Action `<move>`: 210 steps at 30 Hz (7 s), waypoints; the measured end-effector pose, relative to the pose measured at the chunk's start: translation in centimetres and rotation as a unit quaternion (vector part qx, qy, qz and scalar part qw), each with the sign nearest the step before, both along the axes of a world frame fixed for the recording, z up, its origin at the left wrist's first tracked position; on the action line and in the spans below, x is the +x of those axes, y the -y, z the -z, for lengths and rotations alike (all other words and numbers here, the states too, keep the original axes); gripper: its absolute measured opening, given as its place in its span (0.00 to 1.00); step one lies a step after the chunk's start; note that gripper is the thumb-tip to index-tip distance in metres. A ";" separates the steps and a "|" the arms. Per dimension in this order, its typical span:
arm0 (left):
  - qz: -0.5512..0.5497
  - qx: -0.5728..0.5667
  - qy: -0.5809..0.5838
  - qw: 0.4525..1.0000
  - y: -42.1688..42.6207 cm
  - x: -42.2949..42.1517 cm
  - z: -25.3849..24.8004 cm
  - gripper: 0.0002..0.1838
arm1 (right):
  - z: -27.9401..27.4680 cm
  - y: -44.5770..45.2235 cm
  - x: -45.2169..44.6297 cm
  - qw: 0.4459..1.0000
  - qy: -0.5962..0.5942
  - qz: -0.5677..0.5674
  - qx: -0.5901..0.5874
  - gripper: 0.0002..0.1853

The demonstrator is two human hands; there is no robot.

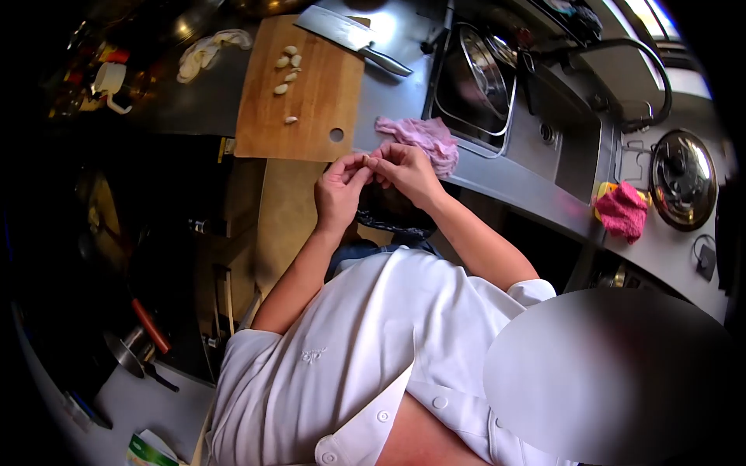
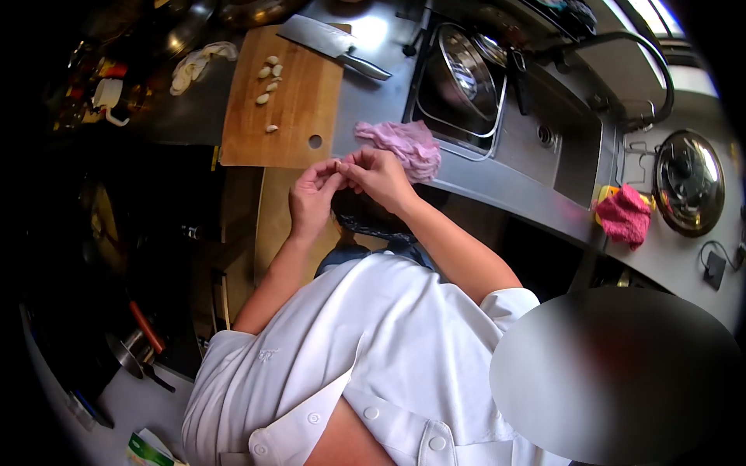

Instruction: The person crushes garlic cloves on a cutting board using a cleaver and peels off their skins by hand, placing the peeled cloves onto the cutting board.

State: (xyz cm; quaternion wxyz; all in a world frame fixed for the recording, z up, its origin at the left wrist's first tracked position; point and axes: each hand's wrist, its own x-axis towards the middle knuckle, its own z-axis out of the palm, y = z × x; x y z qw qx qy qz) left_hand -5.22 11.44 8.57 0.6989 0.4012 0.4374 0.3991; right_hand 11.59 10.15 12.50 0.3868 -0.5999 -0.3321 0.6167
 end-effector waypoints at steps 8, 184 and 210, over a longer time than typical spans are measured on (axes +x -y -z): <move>0.164 0.056 -0.112 0.979 4.1 3.5 -1.6 0.16 | 0.8 8.1 4.5 0.997 0.064 -0.024 0.028 0.13; -0.153 -0.026 -0.052 0.987 -11.8 -8.4 1.8 0.08 | 17.5 14.6 4.7 0.847 0.495 -0.148 0.123 0.07; 0.025 0.055 -0.127 0.990 -9.9 -6.8 -0.3 0.07 | 0.3 -3.8 -5.6 0.980 0.171 0.027 0.096 0.10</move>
